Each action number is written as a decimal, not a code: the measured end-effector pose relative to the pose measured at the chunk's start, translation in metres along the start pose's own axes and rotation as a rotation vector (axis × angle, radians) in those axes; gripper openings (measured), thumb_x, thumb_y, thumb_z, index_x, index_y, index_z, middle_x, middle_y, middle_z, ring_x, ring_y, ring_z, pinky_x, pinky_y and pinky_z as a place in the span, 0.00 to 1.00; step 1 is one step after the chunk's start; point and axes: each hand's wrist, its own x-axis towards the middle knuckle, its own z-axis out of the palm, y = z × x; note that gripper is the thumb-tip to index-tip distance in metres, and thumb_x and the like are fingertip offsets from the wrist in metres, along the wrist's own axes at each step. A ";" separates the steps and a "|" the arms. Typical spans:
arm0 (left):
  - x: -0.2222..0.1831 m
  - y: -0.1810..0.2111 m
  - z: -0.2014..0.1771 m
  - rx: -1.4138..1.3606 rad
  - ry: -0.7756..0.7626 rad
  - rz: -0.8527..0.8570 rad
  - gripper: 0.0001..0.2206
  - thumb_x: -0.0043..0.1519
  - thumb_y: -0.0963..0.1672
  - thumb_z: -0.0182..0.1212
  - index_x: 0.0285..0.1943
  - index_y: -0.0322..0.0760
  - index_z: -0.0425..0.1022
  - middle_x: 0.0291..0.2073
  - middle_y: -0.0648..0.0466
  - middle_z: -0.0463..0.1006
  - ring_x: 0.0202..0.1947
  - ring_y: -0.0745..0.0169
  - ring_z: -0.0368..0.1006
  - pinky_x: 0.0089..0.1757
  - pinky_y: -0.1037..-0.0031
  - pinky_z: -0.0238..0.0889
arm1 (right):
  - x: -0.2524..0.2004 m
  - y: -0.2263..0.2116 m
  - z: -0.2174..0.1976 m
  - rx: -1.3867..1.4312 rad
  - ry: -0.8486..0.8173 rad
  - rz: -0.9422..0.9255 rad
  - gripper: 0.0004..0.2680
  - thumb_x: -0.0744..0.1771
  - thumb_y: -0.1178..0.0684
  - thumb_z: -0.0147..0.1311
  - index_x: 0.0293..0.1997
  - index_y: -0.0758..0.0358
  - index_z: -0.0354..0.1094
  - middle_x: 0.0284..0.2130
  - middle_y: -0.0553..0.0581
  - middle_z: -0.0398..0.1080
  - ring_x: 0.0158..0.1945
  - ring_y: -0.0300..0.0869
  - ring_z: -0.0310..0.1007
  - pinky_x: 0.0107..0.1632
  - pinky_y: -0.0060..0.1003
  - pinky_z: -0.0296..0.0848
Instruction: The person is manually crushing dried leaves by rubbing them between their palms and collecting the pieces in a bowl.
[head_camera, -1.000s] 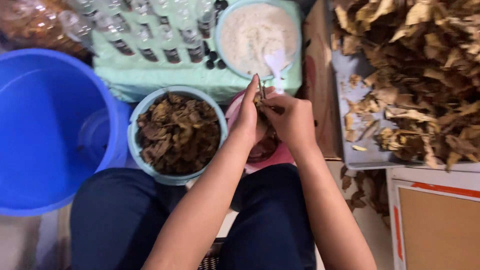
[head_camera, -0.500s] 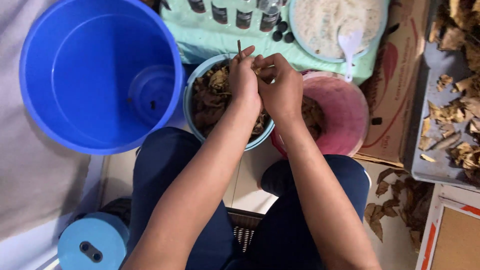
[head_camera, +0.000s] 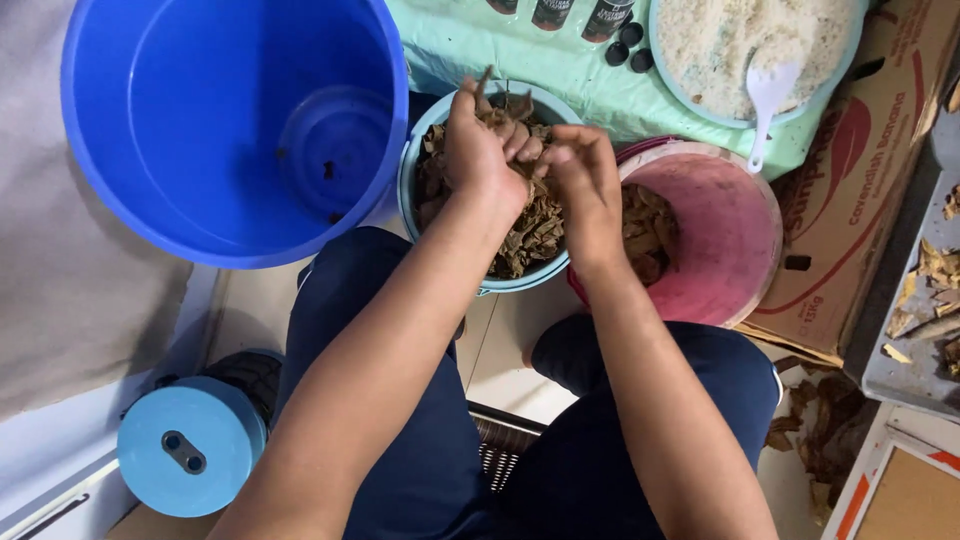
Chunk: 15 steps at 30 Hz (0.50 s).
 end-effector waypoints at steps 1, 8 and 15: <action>0.002 0.006 -0.001 -0.005 -0.082 -0.070 0.27 0.65 0.55 0.44 0.13 0.44 0.51 0.08 0.58 0.51 0.13 0.62 0.48 0.25 0.63 0.40 | 0.000 0.009 0.001 0.199 0.095 0.089 0.08 0.71 0.48 0.47 0.53 0.58 0.64 0.36 0.52 0.69 0.39 0.38 0.69 0.41 0.33 0.63; 0.015 -0.010 0.002 -0.215 -0.345 -0.007 0.11 0.72 0.44 0.43 0.35 0.41 0.66 0.16 0.62 0.60 0.13 0.71 0.49 0.17 0.75 0.48 | 0.005 0.018 0.009 0.827 0.129 0.229 0.11 0.71 0.50 0.46 0.53 0.65 0.68 0.44 0.59 0.71 0.50 0.44 0.72 0.53 0.35 0.71; 0.016 -0.040 0.001 0.420 -0.221 0.470 0.16 0.69 0.36 0.35 0.63 0.37 0.64 0.43 0.45 0.68 0.23 0.59 0.67 0.25 0.68 0.65 | 0.005 -0.013 0.012 0.650 0.199 0.033 0.21 0.73 0.45 0.46 0.77 0.55 0.51 0.73 0.64 0.52 0.68 0.53 0.55 0.68 0.48 0.60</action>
